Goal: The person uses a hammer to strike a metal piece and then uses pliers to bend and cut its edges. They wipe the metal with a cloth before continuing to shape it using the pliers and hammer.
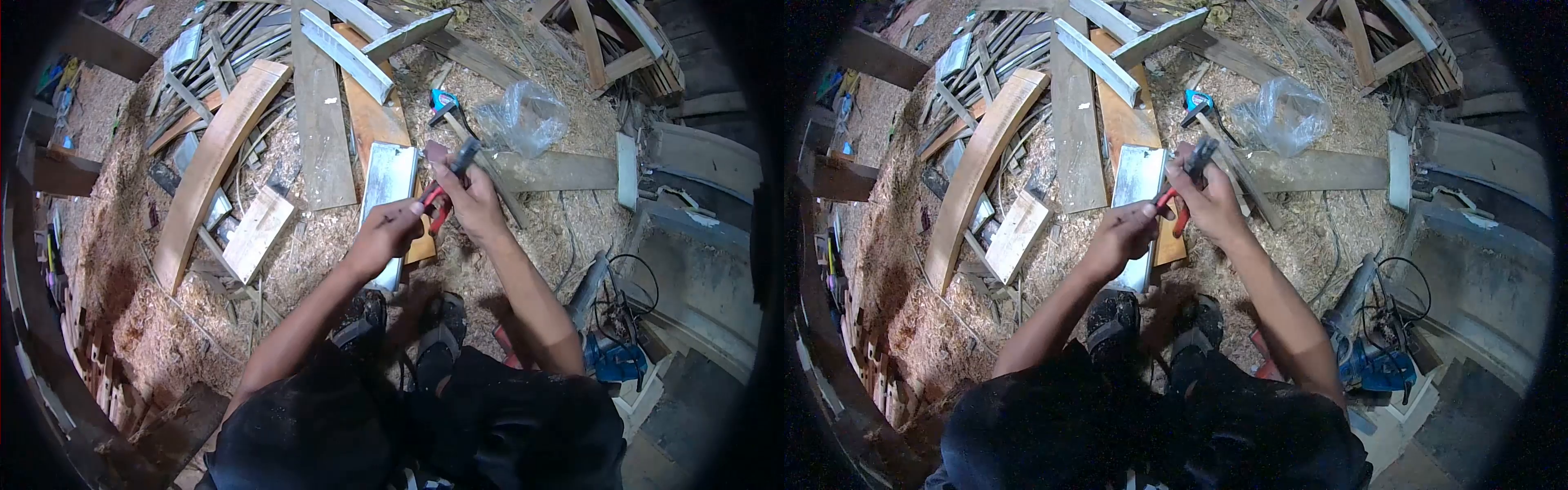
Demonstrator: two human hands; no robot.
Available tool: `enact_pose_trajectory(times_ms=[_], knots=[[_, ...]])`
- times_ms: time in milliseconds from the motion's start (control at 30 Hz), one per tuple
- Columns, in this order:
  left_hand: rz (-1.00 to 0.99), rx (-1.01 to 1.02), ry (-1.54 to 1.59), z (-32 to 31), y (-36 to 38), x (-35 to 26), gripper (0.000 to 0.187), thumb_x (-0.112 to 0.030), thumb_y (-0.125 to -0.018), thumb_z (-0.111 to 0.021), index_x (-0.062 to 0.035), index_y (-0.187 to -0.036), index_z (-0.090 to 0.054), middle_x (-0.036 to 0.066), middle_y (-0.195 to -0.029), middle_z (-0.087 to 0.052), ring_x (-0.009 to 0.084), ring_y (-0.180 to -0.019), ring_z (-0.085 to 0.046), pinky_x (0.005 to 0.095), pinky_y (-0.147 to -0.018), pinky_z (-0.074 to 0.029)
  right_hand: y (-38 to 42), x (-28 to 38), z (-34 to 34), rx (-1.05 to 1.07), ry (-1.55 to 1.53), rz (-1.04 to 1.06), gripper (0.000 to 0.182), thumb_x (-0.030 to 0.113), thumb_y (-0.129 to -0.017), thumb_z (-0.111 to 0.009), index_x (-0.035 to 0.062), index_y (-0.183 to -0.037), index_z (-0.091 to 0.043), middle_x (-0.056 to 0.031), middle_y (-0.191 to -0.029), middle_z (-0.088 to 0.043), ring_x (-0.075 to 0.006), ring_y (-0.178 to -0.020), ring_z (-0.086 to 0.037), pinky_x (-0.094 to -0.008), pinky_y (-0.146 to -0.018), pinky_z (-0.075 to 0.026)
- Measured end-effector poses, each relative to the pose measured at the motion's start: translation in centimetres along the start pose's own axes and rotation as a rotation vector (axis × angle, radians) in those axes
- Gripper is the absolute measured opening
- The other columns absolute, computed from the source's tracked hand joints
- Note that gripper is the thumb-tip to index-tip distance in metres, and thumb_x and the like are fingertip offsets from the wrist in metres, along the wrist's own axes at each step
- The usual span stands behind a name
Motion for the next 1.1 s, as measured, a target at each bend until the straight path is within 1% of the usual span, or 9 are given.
enact_pose_trajectory(times_ms=[33, 133, 167, 467, 567, 800, 933, 1000, 1100], knots=[[0.042, 0.008, 0.082, 0.7, -0.3, 0.4, 0.042, -0.04, -0.105, -0.044, -0.0027, -0.109, -0.063, -0.007, -0.063, -0.038, 0.0048, -0.048, -0.028, 0.0235, -0.044, -0.021, -0.1, -0.4, 0.2, 0.044, 0.035, -0.131, 0.045, 0.045, -0.103, -0.051, 0.0032, -0.118, -0.058, -0.0041, -0.089, -0.059, -0.0102, -0.077, -0.054, -0.0271, -0.071, -0.046], [0.131, -0.016, 0.258, 1.8, -0.8, 1.0, 0.062, -0.055, -0.105, -0.028, -0.0026, -0.112, -0.059, -0.007, -0.06, -0.032, 0.007, -0.045, -0.022, 0.0239, -0.043, -0.021, 0.2, 0.5, 0.0, 0.236, -0.5, -0.181, 0.059, 0.055, -0.104, -0.037, 0.0027, -0.127, -0.051, -0.0081, -0.095, -0.061, -0.0144, -0.079, -0.057, -0.0315, -0.074, -0.047], [0.147, -0.022, 0.289, 2.1, -0.9, 1.2, 0.065, -0.059, -0.103, -0.026, -0.0031, -0.112, -0.059, -0.007, -0.059, -0.032, 0.0075, -0.044, -0.022, 0.024, -0.042, -0.021, 0.1, 0.4, 0.2, 0.217, -0.415, -0.176, 0.064, 0.056, -0.105, -0.025, 0.0025, -0.133, -0.045, -0.0112, -0.099, -0.062, -0.0192, -0.081, -0.06, -0.0344, -0.077, -0.05], [0.118, 0.017, 0.438, 2.6, -1.2, 1.2, 0.07, -0.069, -0.099, -0.026, -0.006, -0.103, -0.058, -0.006, -0.054, -0.032, 0.0086, -0.039, -0.022, 0.024, -0.039, -0.021, 0.9, 2.6, -0.7, 0.216, -0.426, -0.043, 0.055, 0.04, -0.107, -0.029, -0.0033, -0.14, -0.038, -0.022, -0.117, -0.061, -0.0297, -0.099, -0.066, -0.0442, -0.09, -0.055], [0.062, -0.03, 0.417, 2.5, -1.1, 0.9, 0.062, -0.064, -0.1, -0.033, -0.0066, -0.102, -0.057, -0.006, -0.056, -0.034, 0.0076, -0.04, -0.024, 0.0236, -0.039, -0.022, 1.4, 3.8, -1.0, 0.131, -0.339, -0.067, 0.05, 0.031, -0.105, -0.032, -0.0025, -0.143, -0.037, -0.0262, -0.123, -0.06, -0.0314, -0.104, -0.066, -0.0399, -0.092, -0.052], [-0.168, -0.135, -0.027, 1.5, -1.1, 0.3, 0.032, -0.039, -0.103, -0.051, -0.0082, -0.106, -0.058, -0.007, -0.067, -0.04, 0.0033, -0.049, -0.035, 0.0207, -0.045, -0.025, 1.9, 3.6, -0.6, 0.118, -0.185, -0.006, 0.047, 0.008, -0.099, -0.043, -0.0015, -0.144, -0.037, -0.0223, -0.125, -0.06, -0.0205, -0.097, -0.066, -0.0334, -0.086, -0.055], [-0.126, -0.141, 0.01, 1.2, -0.6, 0.6, 0.041, -0.039, -0.104, -0.051, -0.0039, -0.121, -0.061, -0.007, -0.071, -0.047, 0.0027, -0.058, -0.039, 0.0213, -0.051, -0.029, 2.3, 3.2, -1.2, 0.015, -0.025, 0.171, 0.051, -0.002, -0.095, -0.047, -0.0038, -0.144, -0.037, -0.0156, -0.122, -0.062, -0.0175, -0.102, -0.063, -0.0308, -0.092, -0.051], [-0.275, -0.17, -0.131, 1.2, -0.4, 0.4, 0.044, -0.041, -0.104, -0.049, -0.0021, -0.121, -0.062, -0.005, -0.075, -0.052, 0.0042, -0.065, -0.044, 0.0224, -0.057, -0.034, 2.5, 2.2, -1.5, -0.041, -0.064, 0.254, 0.051, -0.005, -0.093, -0.048, -0.0058, -0.143, -0.038, -0.0141, -0.121, -0.062, -0.0179, -0.108, -0.061, -0.0307, -0.095, -0.05], [-0.329, -0.161, -0.205, 1.4, -0.1, 0.2, 0.044, -0.04, -0.104, -0.048, -0.0008, -0.119, -0.061, -0.003, -0.078, -0.054, 0.0052, -0.071, -0.047, 0.0237, -0.062, -0.038, 3.1, 2.3, -1.6, 0.167, -0.132, 0.179, 0.044, -0.004, -0.093, -0.056, -0.0081, -0.136, -0.047, -0.0113, -0.121, -0.062, -0.0166, -0.114, -0.058, -0.0308, -0.1, -0.046]])
Point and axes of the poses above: each hand's wrist, its own y-axis away from the middle knuckle, its own z-axis out of the back of the hand, x = y × z, the point moved 4 cm from there along -y, towards the middle knuckle
